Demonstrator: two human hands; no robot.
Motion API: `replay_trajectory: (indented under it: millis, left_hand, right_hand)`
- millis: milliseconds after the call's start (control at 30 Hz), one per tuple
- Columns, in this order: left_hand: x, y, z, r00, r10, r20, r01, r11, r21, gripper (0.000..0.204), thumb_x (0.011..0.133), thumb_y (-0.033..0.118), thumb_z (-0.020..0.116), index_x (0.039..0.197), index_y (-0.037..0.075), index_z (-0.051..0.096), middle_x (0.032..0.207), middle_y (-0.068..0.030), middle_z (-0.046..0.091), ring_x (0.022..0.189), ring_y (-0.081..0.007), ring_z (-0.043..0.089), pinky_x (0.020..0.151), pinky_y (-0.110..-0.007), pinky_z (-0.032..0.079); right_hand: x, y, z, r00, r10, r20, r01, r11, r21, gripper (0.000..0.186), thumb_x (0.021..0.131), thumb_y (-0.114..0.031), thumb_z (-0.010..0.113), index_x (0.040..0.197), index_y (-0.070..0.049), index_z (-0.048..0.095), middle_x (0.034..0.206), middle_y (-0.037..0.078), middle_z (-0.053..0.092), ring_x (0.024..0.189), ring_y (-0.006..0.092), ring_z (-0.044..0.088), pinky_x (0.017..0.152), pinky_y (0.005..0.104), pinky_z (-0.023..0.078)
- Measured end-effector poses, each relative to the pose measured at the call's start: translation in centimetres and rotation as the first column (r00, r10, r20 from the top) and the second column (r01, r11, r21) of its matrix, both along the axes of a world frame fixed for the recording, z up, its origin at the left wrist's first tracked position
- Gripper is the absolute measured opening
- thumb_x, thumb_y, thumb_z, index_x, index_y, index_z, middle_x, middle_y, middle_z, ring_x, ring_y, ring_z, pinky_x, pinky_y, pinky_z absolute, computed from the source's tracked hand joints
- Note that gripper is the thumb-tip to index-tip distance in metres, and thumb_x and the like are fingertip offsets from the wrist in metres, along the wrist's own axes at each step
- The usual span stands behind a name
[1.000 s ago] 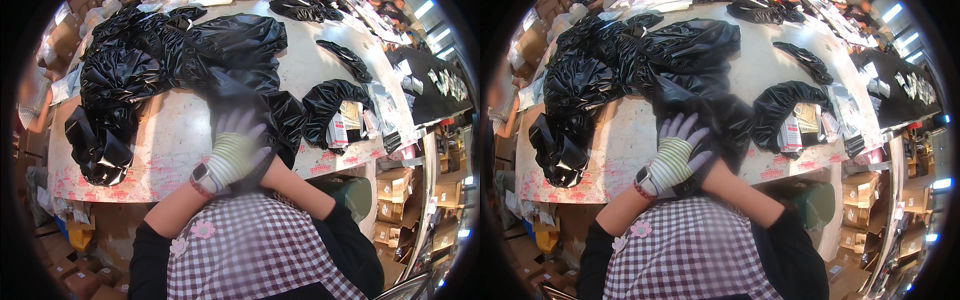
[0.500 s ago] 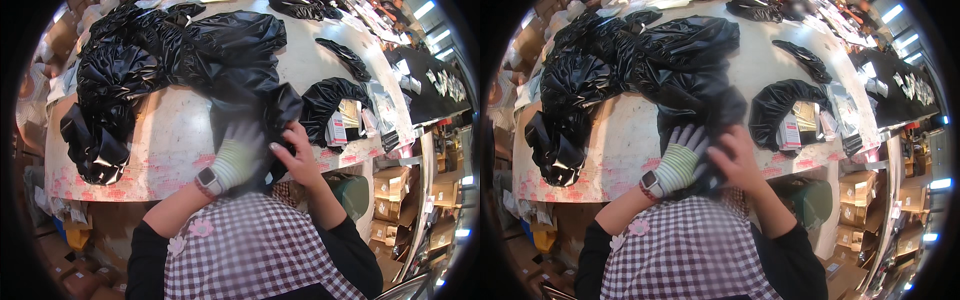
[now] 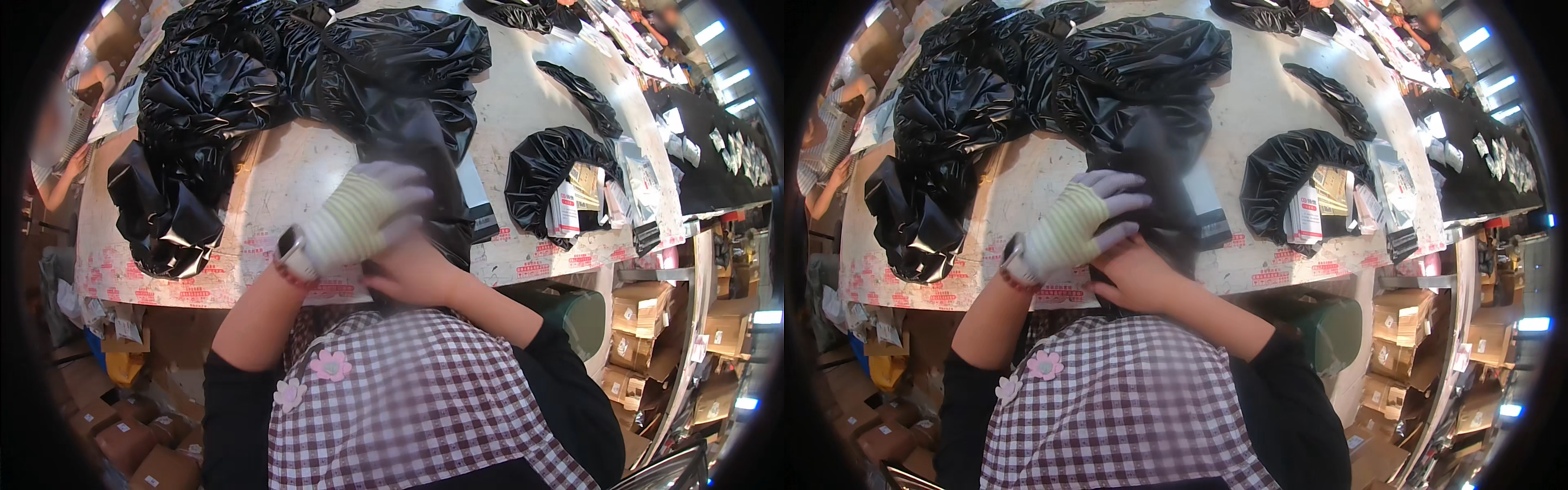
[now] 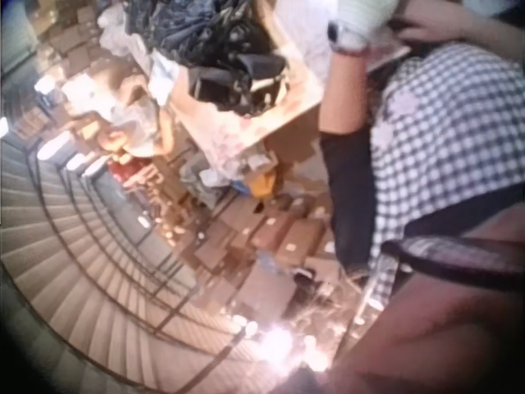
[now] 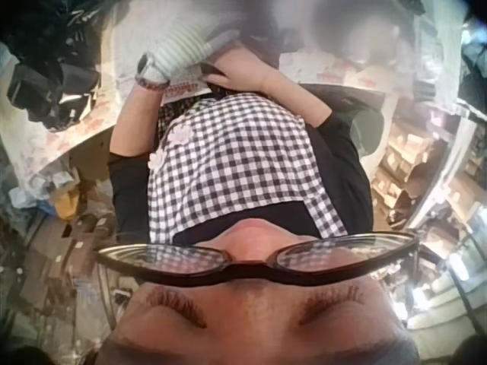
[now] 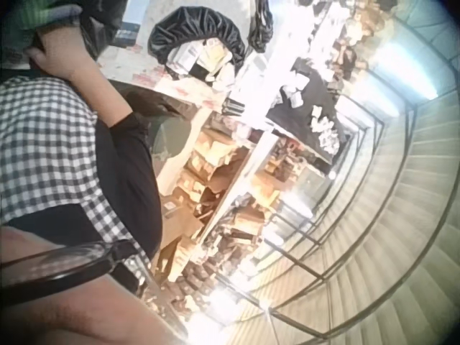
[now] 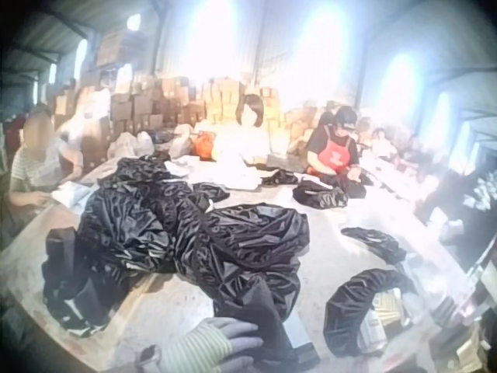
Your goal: The person places small items into black plastic mailer bags, seals them, and affixes shipping labels. The process is repeated for multiple items at a packing station.
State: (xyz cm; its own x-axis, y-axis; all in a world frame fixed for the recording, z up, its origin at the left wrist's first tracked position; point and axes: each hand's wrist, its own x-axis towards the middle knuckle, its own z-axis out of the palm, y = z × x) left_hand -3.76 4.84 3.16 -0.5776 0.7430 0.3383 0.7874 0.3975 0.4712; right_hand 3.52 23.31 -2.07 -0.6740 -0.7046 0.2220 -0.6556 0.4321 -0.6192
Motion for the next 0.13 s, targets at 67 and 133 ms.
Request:
replay_trajectory:
  millis: [67,133]
  left_hand:
    - [-1.9,-0.2,-5.3,0.995,0.094,0.019,-0.092,0.99,-0.111,0.052,0.096,0.027,0.065,0.145,0.009,0.056,0.145,-0.0177,0.056,0.133,-0.0379,0.052,0.113,-0.05,0.041]
    - [-2.6,-1.5,-7.7,0.995,0.074,0.06,-0.065,0.986,-0.151,0.07,0.097,0.034,0.063,0.16,0.014,0.039,0.148,-0.0213,0.053,0.135,-0.0402,0.049,0.117,-0.05,0.036]
  right_hand:
    - [0.2,0.9,4.2,0.985,0.126,0.12,-0.114,0.988,-0.107,0.056,0.088,-0.025,0.079,0.136,-0.003,0.059,0.143,0.021,0.058,0.138,0.0415,0.05,0.122,0.0515,0.033]
    - [0.5,3.0,5.0,0.947,0.16,0.278,-0.113,0.978,-0.177,0.058,0.09,-0.029,0.078,0.137,-0.003,0.058,0.152,0.021,0.052,0.147,0.0441,0.041,0.127,0.0514,0.026]
